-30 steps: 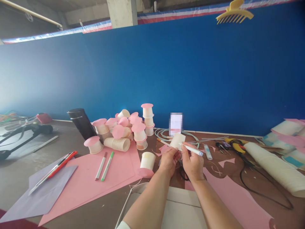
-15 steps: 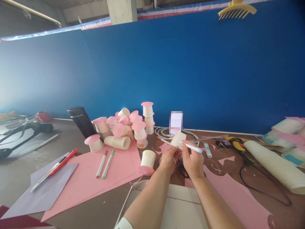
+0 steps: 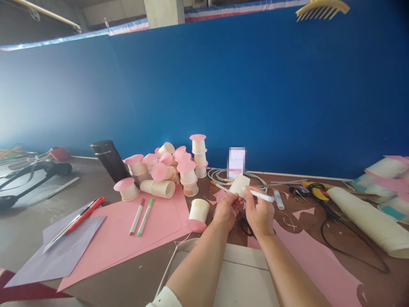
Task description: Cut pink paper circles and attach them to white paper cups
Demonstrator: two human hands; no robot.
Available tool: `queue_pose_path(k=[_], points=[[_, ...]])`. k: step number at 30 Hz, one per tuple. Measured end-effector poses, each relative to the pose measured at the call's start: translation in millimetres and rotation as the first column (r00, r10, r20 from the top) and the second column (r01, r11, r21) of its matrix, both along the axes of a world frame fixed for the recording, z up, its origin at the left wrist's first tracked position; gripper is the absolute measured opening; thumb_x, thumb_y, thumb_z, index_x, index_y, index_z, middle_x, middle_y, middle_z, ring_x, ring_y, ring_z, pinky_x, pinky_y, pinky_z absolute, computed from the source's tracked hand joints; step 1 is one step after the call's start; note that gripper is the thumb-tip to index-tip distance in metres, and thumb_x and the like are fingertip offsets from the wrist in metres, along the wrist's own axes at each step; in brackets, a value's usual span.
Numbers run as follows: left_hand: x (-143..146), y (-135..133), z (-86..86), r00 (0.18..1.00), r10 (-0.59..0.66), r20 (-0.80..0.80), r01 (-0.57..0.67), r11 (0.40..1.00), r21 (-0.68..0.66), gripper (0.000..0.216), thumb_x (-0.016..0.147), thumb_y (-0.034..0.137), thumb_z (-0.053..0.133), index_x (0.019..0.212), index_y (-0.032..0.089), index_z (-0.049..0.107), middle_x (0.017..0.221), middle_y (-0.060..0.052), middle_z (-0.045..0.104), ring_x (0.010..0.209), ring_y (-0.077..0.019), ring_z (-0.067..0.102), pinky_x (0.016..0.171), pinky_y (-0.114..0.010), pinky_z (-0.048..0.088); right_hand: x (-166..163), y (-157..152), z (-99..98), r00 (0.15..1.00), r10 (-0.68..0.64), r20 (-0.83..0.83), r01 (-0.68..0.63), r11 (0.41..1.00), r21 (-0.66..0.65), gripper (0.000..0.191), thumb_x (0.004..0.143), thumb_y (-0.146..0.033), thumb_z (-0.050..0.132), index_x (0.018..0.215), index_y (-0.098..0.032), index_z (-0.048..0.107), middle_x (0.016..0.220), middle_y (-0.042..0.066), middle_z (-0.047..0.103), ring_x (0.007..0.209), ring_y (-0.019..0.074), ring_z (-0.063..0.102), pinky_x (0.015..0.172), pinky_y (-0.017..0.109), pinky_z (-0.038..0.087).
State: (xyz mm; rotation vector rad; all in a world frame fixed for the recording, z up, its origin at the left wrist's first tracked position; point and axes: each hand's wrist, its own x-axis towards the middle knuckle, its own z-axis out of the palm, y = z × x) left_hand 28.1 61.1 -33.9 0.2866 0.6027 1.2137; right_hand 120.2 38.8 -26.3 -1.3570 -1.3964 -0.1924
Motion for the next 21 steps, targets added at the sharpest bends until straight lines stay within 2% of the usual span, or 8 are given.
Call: queue_pose_path(k=[13, 21], points=[[-2.8, -1.1, 2.3, 0.999, -0.005, 0.033, 0.005, 1.000, -0.017, 0.003, 0.072, 0.008, 0.062, 0.071, 0.007, 0.060, 0.063, -0.006, 0.061, 0.058, -0.0095, 0.059, 0.062, -0.019, 0.052, 0.0, -0.2, 0.5, 1.000, 0.004, -0.023, -0.004, 1.000, -0.010, 0.029, 0.091, -0.037, 0.047, 0.095, -0.015, 0.066, 0.091, 0.011, 0.070, 0.089, 0.0227, 0.064, 0.080, 0.033, 0.049], [-2.6, -1.1, 2.4, 1.000, 0.004, 0.008, -0.004, 0.999, -0.036, 0.003, 0.073, 0.009, 0.060, 0.076, 0.009, 0.061, 0.075, -0.010, 0.065, 0.067, -0.0124, 0.063, 0.070, -0.023, 0.053, 0.4, 0.4, -1.1, 1.000, -0.005, -0.003, 0.005, 1.000, 0.010, 0.030, 0.091, -0.037, 0.047, 0.095, -0.015, 0.066, 0.093, 0.012, 0.070, 0.091, 0.0236, 0.064, 0.081, 0.035, 0.049]])
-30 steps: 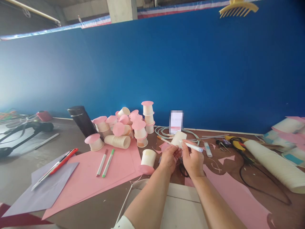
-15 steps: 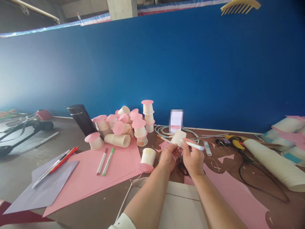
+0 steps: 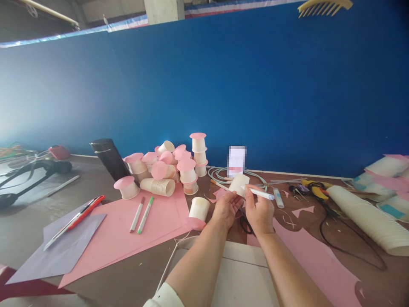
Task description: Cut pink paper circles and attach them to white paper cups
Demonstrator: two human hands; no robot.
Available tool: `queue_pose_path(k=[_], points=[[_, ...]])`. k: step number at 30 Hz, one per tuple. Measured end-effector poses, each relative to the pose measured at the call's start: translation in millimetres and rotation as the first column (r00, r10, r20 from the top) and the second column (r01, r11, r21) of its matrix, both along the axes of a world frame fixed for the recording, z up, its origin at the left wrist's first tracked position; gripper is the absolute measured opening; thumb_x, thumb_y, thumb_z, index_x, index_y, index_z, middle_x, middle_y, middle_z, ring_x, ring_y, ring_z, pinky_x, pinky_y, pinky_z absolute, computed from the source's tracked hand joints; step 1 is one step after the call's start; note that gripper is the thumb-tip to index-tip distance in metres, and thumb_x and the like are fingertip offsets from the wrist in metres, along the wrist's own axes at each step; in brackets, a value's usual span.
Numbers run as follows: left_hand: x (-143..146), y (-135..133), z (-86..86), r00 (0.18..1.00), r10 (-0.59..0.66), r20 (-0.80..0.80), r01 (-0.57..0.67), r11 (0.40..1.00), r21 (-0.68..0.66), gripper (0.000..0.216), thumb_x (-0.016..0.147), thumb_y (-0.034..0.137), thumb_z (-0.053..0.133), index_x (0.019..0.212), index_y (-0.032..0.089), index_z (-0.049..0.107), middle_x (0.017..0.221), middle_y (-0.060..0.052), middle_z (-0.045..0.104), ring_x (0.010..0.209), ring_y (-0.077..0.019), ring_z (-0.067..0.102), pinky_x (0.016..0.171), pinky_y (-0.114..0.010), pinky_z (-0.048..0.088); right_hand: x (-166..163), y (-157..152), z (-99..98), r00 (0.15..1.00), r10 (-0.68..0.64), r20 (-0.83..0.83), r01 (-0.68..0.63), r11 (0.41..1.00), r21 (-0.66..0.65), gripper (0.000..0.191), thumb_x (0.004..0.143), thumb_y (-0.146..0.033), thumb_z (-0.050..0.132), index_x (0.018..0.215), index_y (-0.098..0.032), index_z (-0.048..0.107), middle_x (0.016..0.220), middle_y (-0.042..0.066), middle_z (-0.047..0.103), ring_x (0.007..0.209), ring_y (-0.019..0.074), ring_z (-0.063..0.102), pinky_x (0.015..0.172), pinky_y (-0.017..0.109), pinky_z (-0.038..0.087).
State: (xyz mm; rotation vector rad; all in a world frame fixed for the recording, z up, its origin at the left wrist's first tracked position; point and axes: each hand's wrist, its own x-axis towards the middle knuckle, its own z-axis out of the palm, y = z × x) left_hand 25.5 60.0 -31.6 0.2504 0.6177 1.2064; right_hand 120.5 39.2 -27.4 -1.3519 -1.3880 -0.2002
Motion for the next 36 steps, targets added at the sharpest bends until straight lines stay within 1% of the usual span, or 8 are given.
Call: queue_pose_path(k=[5, 12, 21, 28, 36], points=[[-1.0, -1.0, 0.4, 0.999, -0.016, 0.029, 0.016, 1.000, 0.000, 0.002, 0.073, 0.010, 0.062, 0.074, 0.009, 0.060, 0.074, -0.009, 0.064, 0.066, -0.0131, 0.063, 0.073, -0.025, 0.053, -0.6, -0.7, 0.6, 1.000, -0.002, 0.003, 0.002, 1.000, -0.007, 0.029, 0.091, -0.037, 0.046, 0.095, -0.016, 0.066, 0.093, 0.012, 0.070, 0.091, 0.0236, 0.064, 0.081, 0.035, 0.050], [-1.2, -1.5, 1.9, 0.999, -0.016, 0.046, 0.016, 1.000, -0.007, 0.001, 0.074, 0.010, 0.060, 0.075, 0.010, 0.060, 0.075, -0.009, 0.065, 0.067, -0.0132, 0.064, 0.069, -0.023, 0.054, -1.5, -1.6, 1.3, 1.000, -0.007, 0.003, 0.007, 1.000, -0.014, 0.029, 0.090, -0.037, 0.047, 0.095, -0.015, 0.066, 0.092, 0.012, 0.070, 0.090, 0.0237, 0.064, 0.081, 0.035, 0.049], [-2.5, -0.3, 2.4, 0.999, -0.016, 0.044, 0.018, 1.000, -0.026, 0.004, 0.074, 0.009, 0.061, 0.078, 0.009, 0.060, 0.081, -0.011, 0.065, 0.069, -0.0135, 0.065, 0.071, -0.024, 0.054, -0.7, -1.1, 1.3, 1.000, -0.017, -0.001, 0.017, 1.000, -0.015, 0.029, 0.091, -0.036, 0.046, 0.095, -0.015, 0.066, 0.093, 0.012, 0.071, 0.092, 0.0244, 0.064, 0.082, 0.036, 0.049], [-3.4, 0.7, 1.0, 0.998, -0.007, 0.069, 0.009, 1.000, -0.030, 0.002, 0.074, 0.009, 0.060, 0.076, 0.011, 0.059, 0.080, -0.011, 0.066, 0.072, -0.0150, 0.066, 0.069, -0.024, 0.055, 0.2, -0.5, 0.0, 1.000, -0.016, 0.008, 0.016, 1.000, -0.003, 0.028, 0.090, -0.034, 0.047, 0.095, -0.015, 0.067, 0.092, 0.012, 0.071, 0.091, 0.0241, 0.065, 0.082, 0.036, 0.050], [-3.7, 2.1, 0.3, 0.998, -0.004, 0.070, 0.007, 0.999, -0.032, 0.003, 0.076, 0.009, 0.058, 0.078, 0.010, 0.060, 0.079, -0.010, 0.065, 0.070, -0.0141, 0.065, 0.068, -0.024, 0.055, -0.5, -1.3, 1.3, 1.000, -0.019, 0.013, 0.019, 1.000, -0.010, 0.027, 0.090, -0.035, 0.047, 0.094, -0.015, 0.066, 0.092, 0.012, 0.071, 0.091, 0.0240, 0.064, 0.081, 0.035, 0.049]])
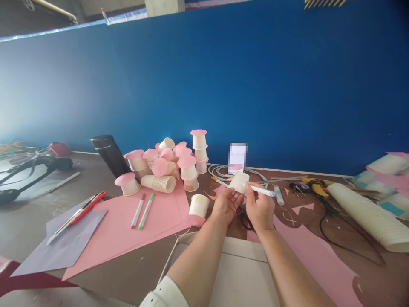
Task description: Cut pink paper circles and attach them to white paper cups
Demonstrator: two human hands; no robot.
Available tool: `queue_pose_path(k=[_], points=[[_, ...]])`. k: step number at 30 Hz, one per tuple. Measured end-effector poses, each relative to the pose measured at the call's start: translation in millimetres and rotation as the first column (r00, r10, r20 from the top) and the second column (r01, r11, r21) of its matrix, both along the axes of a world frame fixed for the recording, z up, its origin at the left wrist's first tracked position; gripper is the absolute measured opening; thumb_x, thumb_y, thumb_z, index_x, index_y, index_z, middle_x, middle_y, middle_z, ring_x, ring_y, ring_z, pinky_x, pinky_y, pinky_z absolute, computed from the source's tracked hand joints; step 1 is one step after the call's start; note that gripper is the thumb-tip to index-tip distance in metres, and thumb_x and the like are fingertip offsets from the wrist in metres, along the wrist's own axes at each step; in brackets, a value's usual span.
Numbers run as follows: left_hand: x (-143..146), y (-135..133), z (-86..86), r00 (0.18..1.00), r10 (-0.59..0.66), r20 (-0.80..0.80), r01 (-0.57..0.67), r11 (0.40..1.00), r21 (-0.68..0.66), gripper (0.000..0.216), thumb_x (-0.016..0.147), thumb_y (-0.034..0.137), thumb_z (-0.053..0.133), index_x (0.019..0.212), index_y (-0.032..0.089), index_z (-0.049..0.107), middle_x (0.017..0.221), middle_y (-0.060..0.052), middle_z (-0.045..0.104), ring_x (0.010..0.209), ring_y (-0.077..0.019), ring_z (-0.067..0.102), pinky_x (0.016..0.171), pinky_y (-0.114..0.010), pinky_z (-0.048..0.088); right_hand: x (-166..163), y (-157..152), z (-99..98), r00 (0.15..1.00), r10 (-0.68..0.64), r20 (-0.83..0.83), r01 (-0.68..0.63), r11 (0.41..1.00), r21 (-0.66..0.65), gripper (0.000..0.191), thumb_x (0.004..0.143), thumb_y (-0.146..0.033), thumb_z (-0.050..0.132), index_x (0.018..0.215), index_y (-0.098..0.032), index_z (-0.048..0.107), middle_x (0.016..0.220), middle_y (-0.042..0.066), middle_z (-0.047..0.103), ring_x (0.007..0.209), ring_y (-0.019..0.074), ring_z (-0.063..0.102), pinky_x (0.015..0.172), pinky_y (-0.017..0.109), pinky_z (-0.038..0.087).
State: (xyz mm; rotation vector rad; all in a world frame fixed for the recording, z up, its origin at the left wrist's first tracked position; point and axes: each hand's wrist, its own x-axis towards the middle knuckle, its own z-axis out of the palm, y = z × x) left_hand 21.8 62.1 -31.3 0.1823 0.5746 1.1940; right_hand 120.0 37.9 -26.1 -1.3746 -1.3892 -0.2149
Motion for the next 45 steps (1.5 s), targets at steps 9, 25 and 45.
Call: queue_pose_path(k=[9, 25, 45], points=[[-0.8, 0.6, -0.7, 1.000, -0.014, 0.003, 0.014, 1.000, 0.004, 0.003, 0.076, 0.008, 0.057, 0.078, 0.009, 0.060, 0.079, -0.011, 0.065, 0.068, -0.0136, 0.065, 0.067, -0.023, 0.056, -0.7, -0.3, 1.1, 1.000, 0.001, -0.010, -0.001, 1.000, -0.005, 0.027, 0.090, -0.034, 0.047, 0.094, -0.015, 0.067, 0.092, 0.012, 0.071, 0.090, 0.0238, 0.064, 0.081, 0.035, 0.048], [-0.9, 2.0, 0.9, 0.999, 0.040, 0.027, -0.039, 0.999, -0.029, 0.005, 0.077, 0.006, 0.055, 0.078, 0.009, 0.058, 0.074, -0.009, 0.064, 0.068, -0.0148, 0.066, 0.068, -0.026, 0.057, 0.5, 0.0, 0.0, 1.000, -0.010, -0.002, 0.010, 1.000, 0.008, 0.027, 0.090, -0.033, 0.048, 0.094, -0.014, 0.067, 0.090, 0.012, 0.071, 0.085, 0.0228, 0.065, 0.078, 0.034, 0.049], [-2.2, 1.6, 4.0, 0.998, 0.055, 0.027, -0.054, 0.998, -0.034, 0.006, 0.077, 0.005, 0.055, 0.078, 0.010, 0.059, 0.079, -0.010, 0.066, 0.070, -0.0143, 0.066, 0.067, -0.024, 0.058, 1.0, -0.4, -0.1, 1.000, -0.006, -0.008, 0.006, 1.000, 0.006, 0.025, 0.089, -0.031, 0.049, 0.093, -0.014, 0.068, 0.087, 0.012, 0.071, 0.083, 0.0225, 0.065, 0.078, 0.033, 0.049]])
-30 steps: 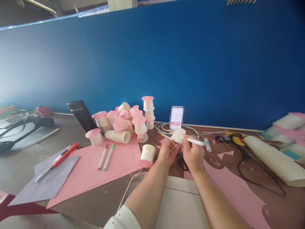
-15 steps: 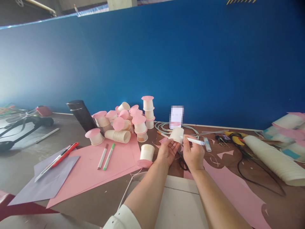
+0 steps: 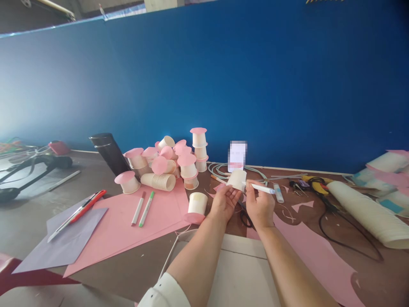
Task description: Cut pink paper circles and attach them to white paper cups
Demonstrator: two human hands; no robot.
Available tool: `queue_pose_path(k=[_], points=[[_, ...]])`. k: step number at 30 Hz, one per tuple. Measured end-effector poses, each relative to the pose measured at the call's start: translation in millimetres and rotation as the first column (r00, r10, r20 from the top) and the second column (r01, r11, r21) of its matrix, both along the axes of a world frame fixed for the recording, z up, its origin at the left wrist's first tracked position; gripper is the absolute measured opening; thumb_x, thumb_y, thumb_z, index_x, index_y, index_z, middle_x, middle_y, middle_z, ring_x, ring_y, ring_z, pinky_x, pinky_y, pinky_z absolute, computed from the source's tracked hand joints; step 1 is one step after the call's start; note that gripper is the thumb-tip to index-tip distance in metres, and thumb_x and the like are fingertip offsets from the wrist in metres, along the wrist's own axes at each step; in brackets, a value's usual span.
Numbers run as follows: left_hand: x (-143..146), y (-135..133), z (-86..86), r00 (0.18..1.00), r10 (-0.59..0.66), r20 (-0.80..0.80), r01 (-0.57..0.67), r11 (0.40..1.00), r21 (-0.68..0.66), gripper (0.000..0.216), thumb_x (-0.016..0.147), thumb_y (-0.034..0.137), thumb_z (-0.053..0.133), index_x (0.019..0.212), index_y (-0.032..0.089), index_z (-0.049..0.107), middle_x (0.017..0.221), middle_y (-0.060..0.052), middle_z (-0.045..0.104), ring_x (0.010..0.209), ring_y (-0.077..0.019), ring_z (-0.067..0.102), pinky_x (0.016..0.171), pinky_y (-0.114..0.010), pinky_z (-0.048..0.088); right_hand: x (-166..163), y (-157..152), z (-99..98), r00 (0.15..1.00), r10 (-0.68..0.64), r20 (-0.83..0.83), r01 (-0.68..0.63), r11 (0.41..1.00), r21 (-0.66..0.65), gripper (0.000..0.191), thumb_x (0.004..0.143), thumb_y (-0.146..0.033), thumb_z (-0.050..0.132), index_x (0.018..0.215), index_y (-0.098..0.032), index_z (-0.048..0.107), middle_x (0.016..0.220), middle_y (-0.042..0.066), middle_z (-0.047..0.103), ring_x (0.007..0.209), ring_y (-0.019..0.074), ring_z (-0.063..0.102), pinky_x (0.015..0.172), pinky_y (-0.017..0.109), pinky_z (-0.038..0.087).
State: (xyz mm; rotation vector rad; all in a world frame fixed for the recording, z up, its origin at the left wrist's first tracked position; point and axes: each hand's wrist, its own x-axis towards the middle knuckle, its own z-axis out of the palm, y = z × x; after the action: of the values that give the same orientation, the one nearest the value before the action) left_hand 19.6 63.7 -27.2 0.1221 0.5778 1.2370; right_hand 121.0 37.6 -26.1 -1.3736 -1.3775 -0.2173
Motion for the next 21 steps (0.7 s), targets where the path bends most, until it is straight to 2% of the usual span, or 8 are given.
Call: queue_pose_path(k=[21], points=[[0.2, 1.5, -2.6, 1.000, 0.008, -0.010, -0.008, 1.000, 0.007, 0.008, 0.077, 0.005, 0.053, 0.074, 0.012, 0.056, 0.073, -0.008, 0.063, 0.067, -0.0130, 0.064, 0.068, -0.023, 0.057, 0.0, 0.8, -1.5, 0.993, -0.033, 0.114, 0.030, 0.999, 0.026, 0.032, 0.091, -0.038, 0.046, 0.086, -0.014, 0.067, 0.081, 0.012, 0.071, 0.074, 0.0227, 0.064, 0.072, 0.033, 0.048]])
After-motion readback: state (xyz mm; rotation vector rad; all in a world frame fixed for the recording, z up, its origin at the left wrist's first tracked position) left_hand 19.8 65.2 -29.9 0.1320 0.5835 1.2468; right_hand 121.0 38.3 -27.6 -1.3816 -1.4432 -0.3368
